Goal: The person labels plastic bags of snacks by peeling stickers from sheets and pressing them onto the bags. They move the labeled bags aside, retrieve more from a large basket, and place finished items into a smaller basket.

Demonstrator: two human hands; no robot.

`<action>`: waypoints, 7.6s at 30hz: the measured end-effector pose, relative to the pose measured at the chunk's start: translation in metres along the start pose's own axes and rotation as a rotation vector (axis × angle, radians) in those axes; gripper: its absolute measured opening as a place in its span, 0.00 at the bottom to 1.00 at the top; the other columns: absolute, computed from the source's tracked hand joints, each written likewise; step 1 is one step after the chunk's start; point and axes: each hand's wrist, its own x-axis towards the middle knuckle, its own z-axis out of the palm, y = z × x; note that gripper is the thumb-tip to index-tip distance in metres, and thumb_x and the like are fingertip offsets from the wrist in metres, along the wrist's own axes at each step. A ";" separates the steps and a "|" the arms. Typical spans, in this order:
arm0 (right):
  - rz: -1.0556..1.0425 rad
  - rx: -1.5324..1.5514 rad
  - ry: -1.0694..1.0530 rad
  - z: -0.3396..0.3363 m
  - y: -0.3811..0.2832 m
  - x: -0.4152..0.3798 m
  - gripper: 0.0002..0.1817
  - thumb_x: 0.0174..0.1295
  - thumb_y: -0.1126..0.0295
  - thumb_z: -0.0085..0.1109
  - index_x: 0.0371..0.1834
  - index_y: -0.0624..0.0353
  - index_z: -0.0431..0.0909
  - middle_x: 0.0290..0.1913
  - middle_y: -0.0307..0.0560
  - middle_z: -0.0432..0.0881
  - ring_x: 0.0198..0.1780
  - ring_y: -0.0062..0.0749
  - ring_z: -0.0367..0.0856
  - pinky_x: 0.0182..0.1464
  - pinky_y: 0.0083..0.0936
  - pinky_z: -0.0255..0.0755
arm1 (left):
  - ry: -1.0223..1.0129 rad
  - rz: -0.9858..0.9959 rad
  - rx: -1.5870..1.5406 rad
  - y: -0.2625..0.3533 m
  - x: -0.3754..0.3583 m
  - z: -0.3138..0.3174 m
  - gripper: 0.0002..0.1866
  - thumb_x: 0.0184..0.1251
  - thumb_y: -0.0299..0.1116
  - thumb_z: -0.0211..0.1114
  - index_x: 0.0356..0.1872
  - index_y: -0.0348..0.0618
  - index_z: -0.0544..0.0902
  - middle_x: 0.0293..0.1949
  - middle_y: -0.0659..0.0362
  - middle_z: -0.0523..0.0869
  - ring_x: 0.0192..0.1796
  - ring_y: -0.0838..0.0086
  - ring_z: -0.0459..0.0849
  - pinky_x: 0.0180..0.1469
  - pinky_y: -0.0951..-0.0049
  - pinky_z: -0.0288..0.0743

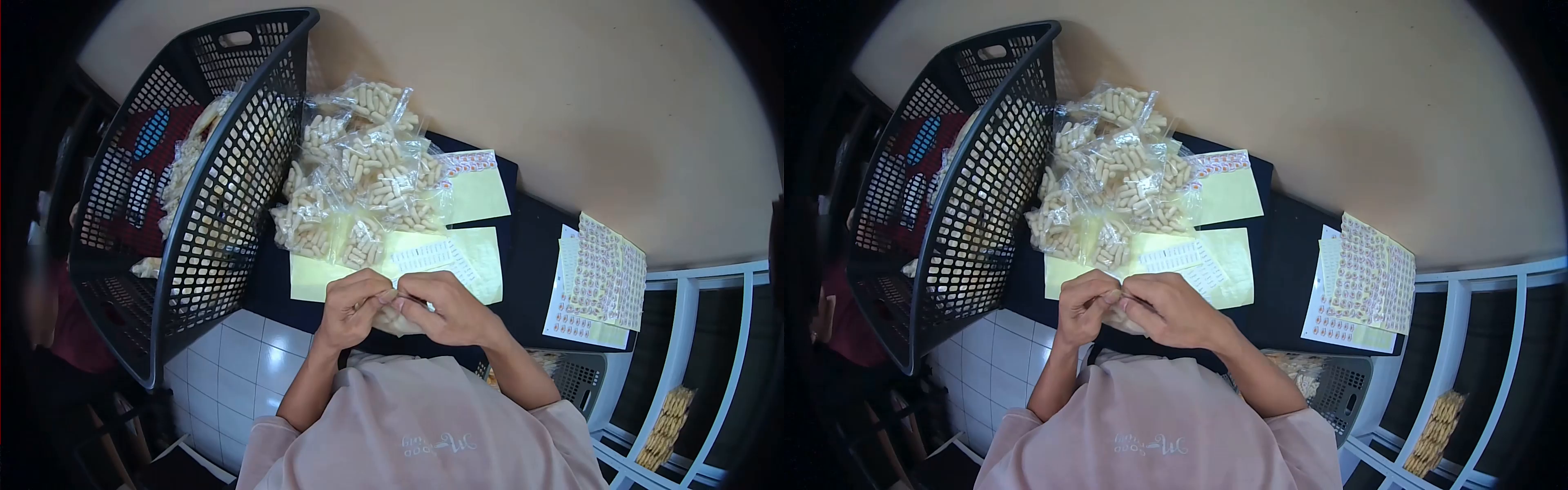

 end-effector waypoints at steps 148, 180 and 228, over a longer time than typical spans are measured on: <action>0.155 0.249 0.448 -0.024 0.030 -0.050 0.03 0.55 0.81 0.63 0.30 0.70 0.82 0.27 0.51 0.83 0.29 0.30 0.81 0.34 0.23 0.72 | -0.013 -0.149 -0.065 -0.003 0.030 0.028 0.08 0.68 0.23 0.57 0.27 0.32 0.76 0.20 0.60 0.76 0.22 0.80 0.72 0.25 0.78 0.64; 0.405 -0.410 0.627 -0.124 0.225 -0.028 0.11 0.55 0.79 0.63 0.43 0.60 0.84 0.36 0.50 0.81 0.36 0.38 0.81 0.43 0.30 0.75 | 0.083 -0.712 -0.490 -0.076 0.001 0.040 0.08 0.68 0.25 0.60 0.45 0.37 0.73 0.35 0.54 0.85 0.39 0.78 0.81 0.44 0.78 0.75; 0.122 -0.071 0.170 -0.046 0.031 0.005 0.07 0.54 0.82 0.62 0.36 0.66 0.80 0.33 0.48 0.81 0.35 0.34 0.79 0.38 0.26 0.77 | 0.149 -0.490 -0.270 -0.032 0.034 0.053 0.10 0.74 0.30 0.53 0.52 0.43 0.71 0.21 0.69 0.70 0.23 0.89 0.63 0.24 0.82 0.54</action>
